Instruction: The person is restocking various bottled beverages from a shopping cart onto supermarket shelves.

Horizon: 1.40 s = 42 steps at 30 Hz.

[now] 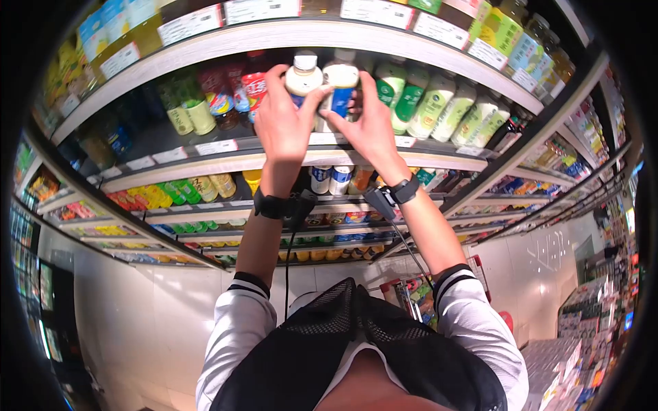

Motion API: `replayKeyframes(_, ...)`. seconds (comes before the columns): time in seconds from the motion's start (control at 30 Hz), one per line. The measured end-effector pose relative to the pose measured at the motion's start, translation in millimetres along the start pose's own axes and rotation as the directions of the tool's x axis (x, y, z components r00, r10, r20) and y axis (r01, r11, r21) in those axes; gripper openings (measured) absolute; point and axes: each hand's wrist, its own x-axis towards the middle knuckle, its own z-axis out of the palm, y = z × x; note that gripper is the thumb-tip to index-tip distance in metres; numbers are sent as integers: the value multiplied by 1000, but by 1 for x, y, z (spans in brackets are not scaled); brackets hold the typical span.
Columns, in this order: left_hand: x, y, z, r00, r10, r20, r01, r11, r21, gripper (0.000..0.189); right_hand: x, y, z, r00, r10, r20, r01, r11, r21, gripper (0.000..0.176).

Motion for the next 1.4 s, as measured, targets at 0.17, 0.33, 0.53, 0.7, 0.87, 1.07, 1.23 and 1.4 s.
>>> replayKeyframes(0.17,15,13,8,995,-32,97,9,973,232,67,2,8,11,994,-76,-84,69,994,-85,92)
replayKeyframes(0.33,15,2,24,994,84,64,-99,955,280,60,1,7,7,990,-55,-128,33,985,-167,90)
replayKeyframes(0.53,12,1,37,990,122,75,-138,956,260,47,-1,5,2,996,21,-83,-38,977,-210,95)
replayKeyframes(0.7,-17,-13,51,967,250,54,-255,930,266,71,-31,17,-14,986,-102,-133,87,989,-119,79)
replayKeyframes(0.87,-62,-3,77,972,226,62,-232,964,130,72,-146,66,-61,992,-54,-109,42,993,-112,43)
replayKeyframes(1.07,-71,-23,96,980,158,123,-160,987,4,60,-297,103,-134,907,339,-250,-388,904,-182,28)
replayKeyframes(1.23,-84,-21,109,960,266,84,-276,952,136,52,-408,85,-170,725,529,-440,-672,683,-287,27)
replayKeyframes(1.4,-114,1,125,923,348,-163,-317,929,189,42,-531,91,-184,516,791,-328,-836,381,-395,36)
